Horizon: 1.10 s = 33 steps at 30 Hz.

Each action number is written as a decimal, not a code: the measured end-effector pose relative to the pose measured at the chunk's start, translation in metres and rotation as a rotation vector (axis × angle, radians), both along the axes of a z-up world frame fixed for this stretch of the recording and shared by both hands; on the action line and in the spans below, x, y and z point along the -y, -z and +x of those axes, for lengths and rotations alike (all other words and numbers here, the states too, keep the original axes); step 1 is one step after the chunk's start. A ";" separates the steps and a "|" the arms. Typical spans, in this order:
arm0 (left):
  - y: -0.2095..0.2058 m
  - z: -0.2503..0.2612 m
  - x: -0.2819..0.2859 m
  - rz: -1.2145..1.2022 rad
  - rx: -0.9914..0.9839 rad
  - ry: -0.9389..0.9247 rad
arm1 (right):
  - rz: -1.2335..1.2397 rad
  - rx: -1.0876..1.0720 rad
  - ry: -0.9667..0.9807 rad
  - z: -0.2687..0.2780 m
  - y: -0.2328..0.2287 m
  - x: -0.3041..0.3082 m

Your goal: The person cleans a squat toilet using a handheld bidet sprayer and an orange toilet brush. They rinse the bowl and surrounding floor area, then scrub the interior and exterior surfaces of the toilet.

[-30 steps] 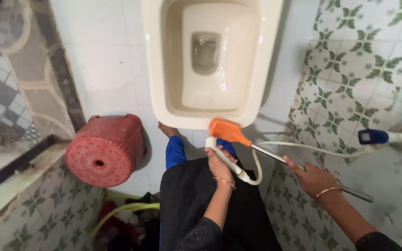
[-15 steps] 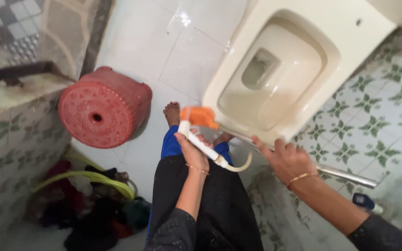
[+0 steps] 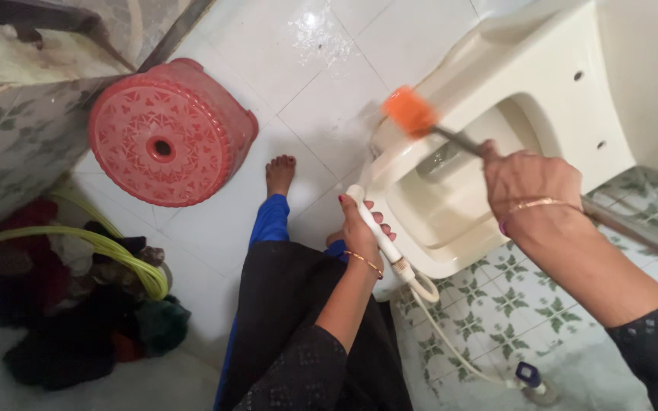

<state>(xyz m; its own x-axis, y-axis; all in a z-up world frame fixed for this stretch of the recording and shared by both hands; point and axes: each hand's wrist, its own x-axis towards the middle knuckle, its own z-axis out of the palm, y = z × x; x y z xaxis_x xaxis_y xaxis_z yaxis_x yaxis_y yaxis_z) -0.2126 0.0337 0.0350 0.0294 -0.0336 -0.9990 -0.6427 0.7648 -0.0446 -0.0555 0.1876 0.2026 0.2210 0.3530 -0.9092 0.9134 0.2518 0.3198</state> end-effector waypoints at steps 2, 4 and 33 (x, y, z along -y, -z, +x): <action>0.003 0.000 -0.008 -0.050 0.035 -0.018 | 0.020 0.076 0.032 -0.010 -0.001 -0.003; 0.005 0.001 -0.011 -0.051 0.062 -0.029 | -0.130 0.042 0.031 -0.021 0.001 0.000; -0.028 0.097 -0.115 0.200 0.194 0.196 | 0.219 0.372 0.058 0.108 0.035 -0.072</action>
<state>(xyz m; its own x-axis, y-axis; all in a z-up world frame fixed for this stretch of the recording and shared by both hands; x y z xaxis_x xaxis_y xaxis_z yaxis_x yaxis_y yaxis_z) -0.1159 0.1489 0.0632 0.2321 0.1381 -0.9628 -0.4765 0.8791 0.0112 0.0529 0.2591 0.1673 0.5447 0.5059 -0.6689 0.7364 0.0931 0.6701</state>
